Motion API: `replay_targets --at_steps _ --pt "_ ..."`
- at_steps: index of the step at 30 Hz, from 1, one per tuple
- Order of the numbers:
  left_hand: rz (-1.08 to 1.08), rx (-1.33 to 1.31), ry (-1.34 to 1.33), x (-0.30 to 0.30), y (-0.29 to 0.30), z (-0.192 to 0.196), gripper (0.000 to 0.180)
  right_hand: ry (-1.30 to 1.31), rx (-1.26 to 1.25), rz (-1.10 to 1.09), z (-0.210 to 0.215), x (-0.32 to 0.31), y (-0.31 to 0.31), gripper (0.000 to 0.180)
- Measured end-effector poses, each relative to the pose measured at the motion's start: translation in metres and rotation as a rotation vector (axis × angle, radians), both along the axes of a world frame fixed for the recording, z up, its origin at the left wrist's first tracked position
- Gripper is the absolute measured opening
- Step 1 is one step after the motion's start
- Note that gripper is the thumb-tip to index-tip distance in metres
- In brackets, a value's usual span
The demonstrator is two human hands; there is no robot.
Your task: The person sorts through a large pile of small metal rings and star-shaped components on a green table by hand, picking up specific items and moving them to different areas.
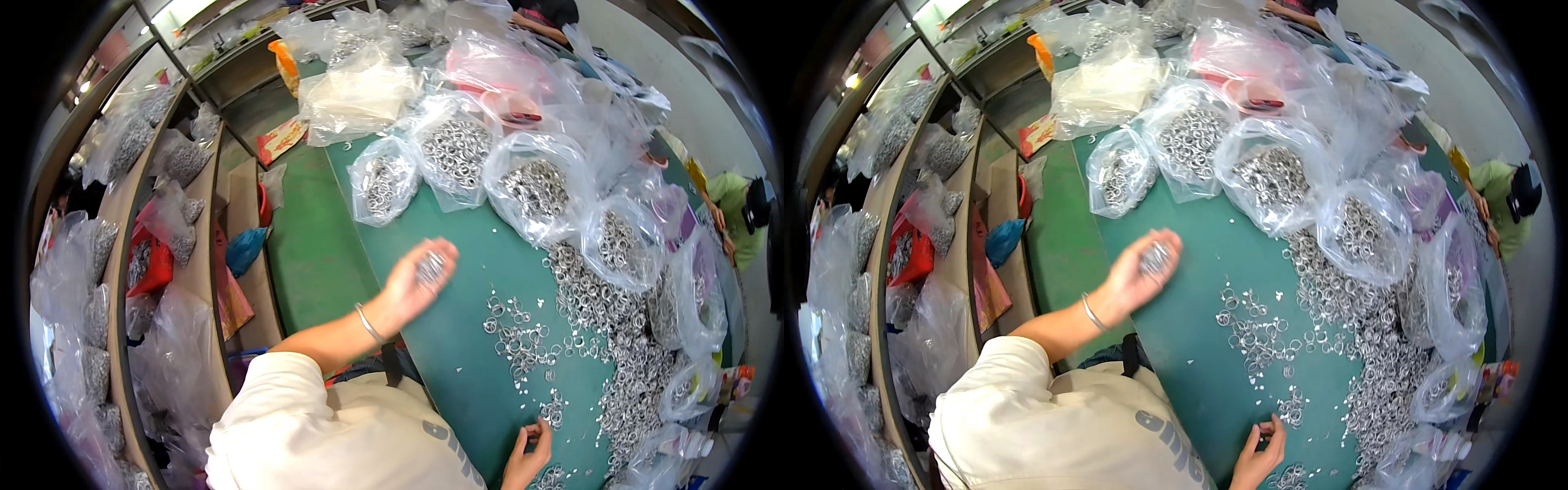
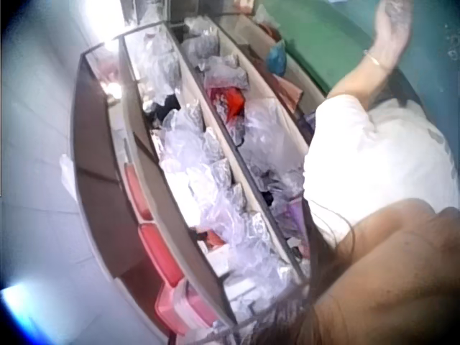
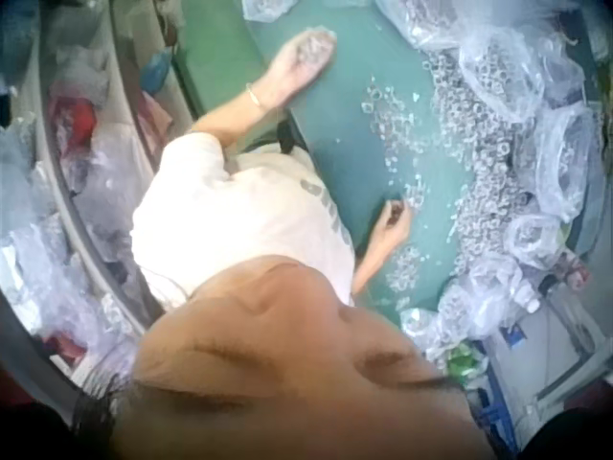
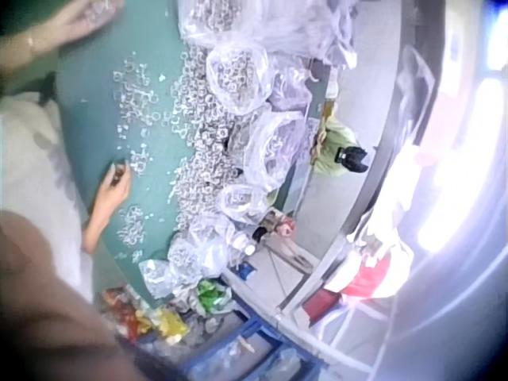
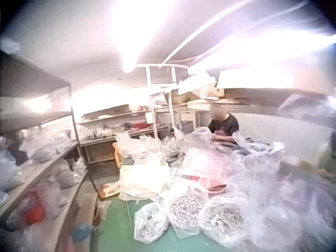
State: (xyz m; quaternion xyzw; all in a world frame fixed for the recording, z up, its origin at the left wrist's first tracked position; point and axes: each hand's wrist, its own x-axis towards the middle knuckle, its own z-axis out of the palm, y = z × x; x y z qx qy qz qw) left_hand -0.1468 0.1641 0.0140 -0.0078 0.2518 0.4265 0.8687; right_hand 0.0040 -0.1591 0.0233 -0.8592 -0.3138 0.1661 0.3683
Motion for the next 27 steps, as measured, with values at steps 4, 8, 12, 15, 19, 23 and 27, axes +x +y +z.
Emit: replay_targets --at_steps 4,8,12,15,19,23,27 --pt "0.423 0.172 0.282 -0.037 0.074 0.014 0.027 -0.089 -0.032 0.048 0.002 0.000 0.000 0.018" --pt "0.518 0.260 0.424 -0.054 0.129 0.004 0.042 -0.120 -0.051 0.090 0.002 -0.002 0.008 0.019" --pt "0.376 0.398 0.563 -0.050 0.126 0.005 0.051 -0.169 -0.087 0.111 0.001 -0.007 0.017 0.022" --pt "0.352 0.542 0.588 -0.054 0.117 0.003 0.049 -0.147 -0.110 0.123 0.007 -0.014 0.026 0.023" --pt "0.408 0.725 0.844 -0.067 0.106 0.001 0.035 -0.104 -0.142 0.110 0.010 -0.020 0.036 0.023" --pt "0.575 0.967 1.219 -0.072 0.097 -0.005 0.030 -0.370 -0.055 0.123 -0.010 -0.010 0.044 0.026" --pt "0.509 1.319 1.276 -0.047 0.057 -0.003 0.023 -0.416 -0.027 0.067 -0.022 -0.002 0.071 0.040"
